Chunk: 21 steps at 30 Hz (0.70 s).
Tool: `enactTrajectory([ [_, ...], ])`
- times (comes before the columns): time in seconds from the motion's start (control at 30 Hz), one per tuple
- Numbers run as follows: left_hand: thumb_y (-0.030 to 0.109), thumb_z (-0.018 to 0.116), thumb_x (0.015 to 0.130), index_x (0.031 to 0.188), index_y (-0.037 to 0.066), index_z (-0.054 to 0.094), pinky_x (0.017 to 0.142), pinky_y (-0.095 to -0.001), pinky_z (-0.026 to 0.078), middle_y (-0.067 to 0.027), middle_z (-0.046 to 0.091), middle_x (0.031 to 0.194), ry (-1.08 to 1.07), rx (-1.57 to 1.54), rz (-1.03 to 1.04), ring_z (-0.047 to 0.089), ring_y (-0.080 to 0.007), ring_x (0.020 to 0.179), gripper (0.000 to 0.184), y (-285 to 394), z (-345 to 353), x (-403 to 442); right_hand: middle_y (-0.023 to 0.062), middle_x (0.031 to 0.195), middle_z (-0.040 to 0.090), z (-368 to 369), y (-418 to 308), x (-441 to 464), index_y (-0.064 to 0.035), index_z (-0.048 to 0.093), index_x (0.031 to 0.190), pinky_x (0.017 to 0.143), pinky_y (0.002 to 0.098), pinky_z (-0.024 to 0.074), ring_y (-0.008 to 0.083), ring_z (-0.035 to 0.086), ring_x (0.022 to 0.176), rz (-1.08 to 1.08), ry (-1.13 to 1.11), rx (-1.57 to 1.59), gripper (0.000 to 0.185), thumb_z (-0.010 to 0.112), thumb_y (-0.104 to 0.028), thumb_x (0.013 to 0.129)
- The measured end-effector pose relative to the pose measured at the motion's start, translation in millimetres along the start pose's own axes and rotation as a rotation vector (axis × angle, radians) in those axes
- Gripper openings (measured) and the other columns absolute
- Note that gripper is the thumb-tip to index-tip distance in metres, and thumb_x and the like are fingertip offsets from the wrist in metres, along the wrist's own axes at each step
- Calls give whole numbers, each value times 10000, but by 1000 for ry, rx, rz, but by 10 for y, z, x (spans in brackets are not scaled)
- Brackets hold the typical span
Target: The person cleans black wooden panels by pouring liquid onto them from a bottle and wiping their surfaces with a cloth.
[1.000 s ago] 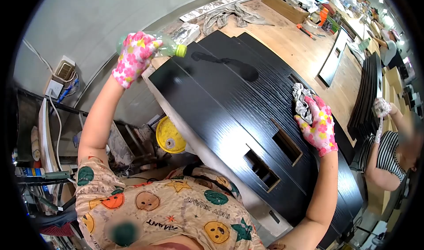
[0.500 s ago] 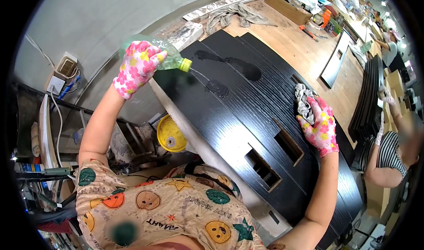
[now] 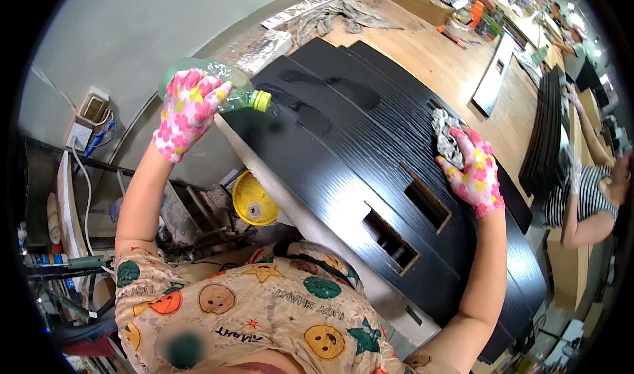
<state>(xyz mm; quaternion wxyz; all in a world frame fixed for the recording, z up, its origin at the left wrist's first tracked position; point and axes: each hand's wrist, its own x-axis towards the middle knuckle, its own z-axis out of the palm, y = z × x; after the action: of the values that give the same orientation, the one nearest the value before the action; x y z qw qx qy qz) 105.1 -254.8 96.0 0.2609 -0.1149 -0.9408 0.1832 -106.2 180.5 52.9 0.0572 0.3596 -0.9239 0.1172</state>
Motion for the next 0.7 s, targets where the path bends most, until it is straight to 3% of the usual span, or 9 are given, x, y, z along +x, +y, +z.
enactTrajectory([
  [0.3,52,674,587,1100,139,638,793,-420,429,-31,602,960,32,-88,87,565,-264,918,522,470,-136,271,173,1385,452,7,33,2,-157,519,1314,1039,438,375,369,434,1251,54,-63,-10,569,710,-332,807],
  [0.47,12,677,571,1081,122,637,768,-424,418,-39,615,935,121,-97,-11,563,-276,881,523,319,-125,109,178,1375,459,-14,-4,3,-143,521,1310,1036,435,378,371,437,1248,73,-70,4,569,708,-330,807],
  [0.7,29,714,528,1049,132,653,786,-417,415,-23,618,930,-23,-86,-61,566,-265,886,535,258,-311,-340,199,1340,485,5,23,9,-110,531,1292,1033,433,381,386,459,1229,4,-32,29,579,735,-283,778],
])
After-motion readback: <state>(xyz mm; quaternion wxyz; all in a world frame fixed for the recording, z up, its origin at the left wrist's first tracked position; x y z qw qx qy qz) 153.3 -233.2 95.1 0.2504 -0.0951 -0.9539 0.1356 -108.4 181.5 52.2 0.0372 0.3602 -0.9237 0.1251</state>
